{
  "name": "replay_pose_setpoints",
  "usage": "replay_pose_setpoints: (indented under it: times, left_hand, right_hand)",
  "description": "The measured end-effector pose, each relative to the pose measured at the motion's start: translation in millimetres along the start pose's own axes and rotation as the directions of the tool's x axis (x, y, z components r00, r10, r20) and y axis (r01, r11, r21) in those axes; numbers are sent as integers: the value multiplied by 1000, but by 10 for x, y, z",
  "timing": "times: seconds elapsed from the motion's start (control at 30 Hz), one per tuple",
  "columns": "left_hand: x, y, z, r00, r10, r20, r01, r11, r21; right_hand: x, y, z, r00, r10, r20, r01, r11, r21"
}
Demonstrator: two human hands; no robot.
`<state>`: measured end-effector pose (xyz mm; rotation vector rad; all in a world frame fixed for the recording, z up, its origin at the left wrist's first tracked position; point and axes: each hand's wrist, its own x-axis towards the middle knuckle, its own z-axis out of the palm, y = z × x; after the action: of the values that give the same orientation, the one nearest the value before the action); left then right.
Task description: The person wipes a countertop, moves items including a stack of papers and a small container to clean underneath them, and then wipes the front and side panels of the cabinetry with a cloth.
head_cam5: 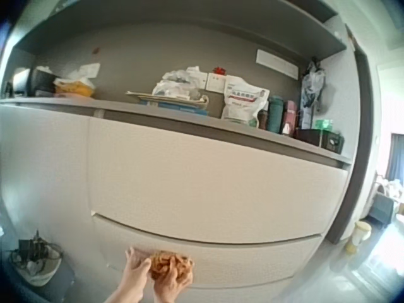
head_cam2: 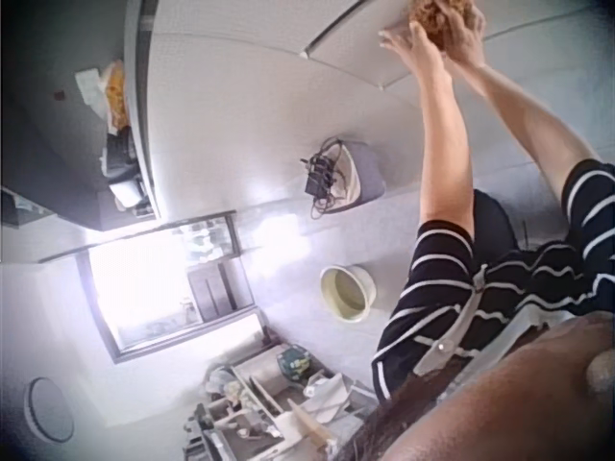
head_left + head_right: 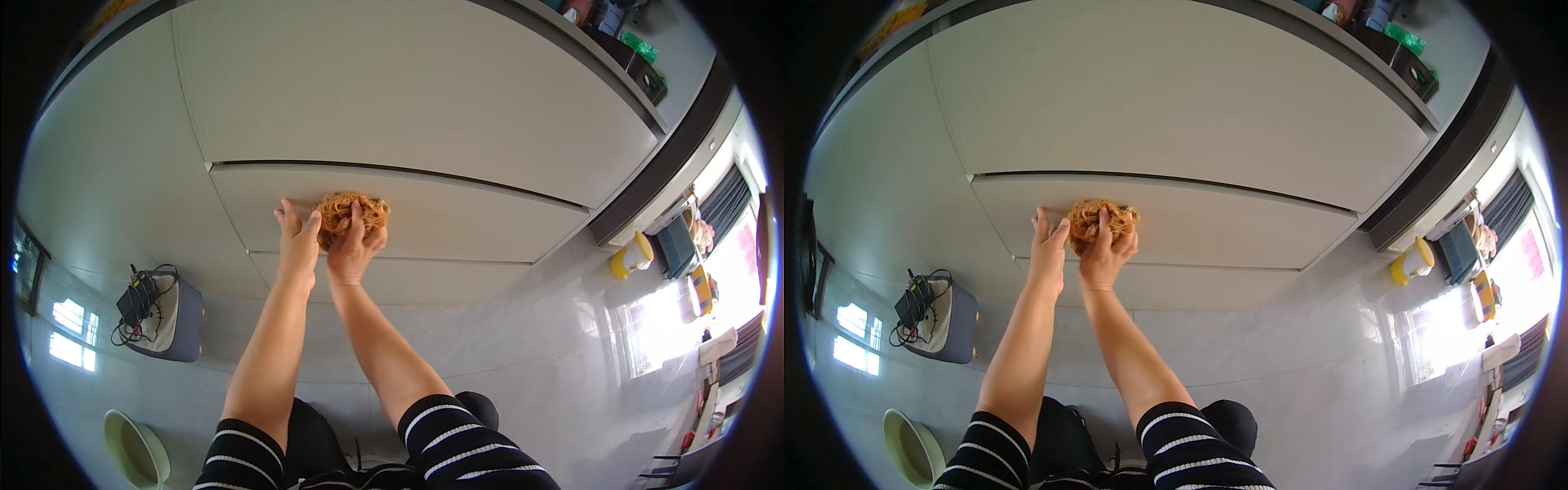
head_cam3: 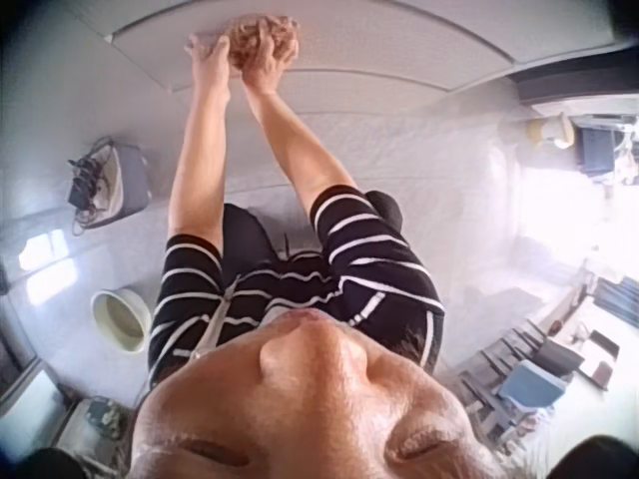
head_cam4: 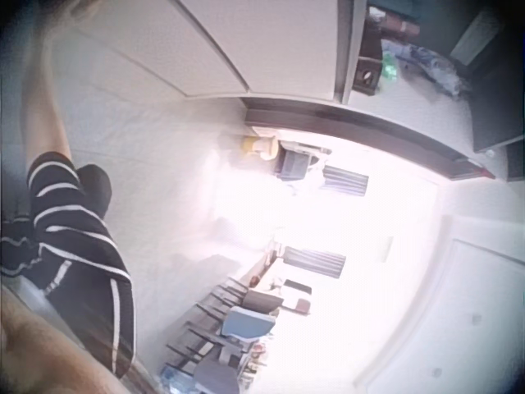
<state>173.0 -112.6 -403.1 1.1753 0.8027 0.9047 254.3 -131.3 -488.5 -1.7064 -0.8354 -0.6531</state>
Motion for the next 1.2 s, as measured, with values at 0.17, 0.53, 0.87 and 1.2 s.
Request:
replay_pose_setpoints:
  times: [0.17, 0.53, 0.87, 1.2]
  left_hand:
    - [-183, 122, 44, 998, -62, 18, 58, 983, 176]
    - [-67, -203, 325, 995, 75, -67, -58, 973, 225]
    - [-144, -116, 254, 1000, 19, -10, -16, 972, 236]
    - [-5, -370, 321, 985, 165, -53, -139, 934, 328]
  right_hand:
    - [511, 1155, -651, 974, -48, -221, 48, 999, -3]
    - [228, 375, -357, 999, 42, -5, -41, 996, 82]
    - [1503, 1601, -1485, 735, 562, -380, -243, 741, 625]
    - [859, 976, -703, 664, -741, 105, 742, 634, -218]
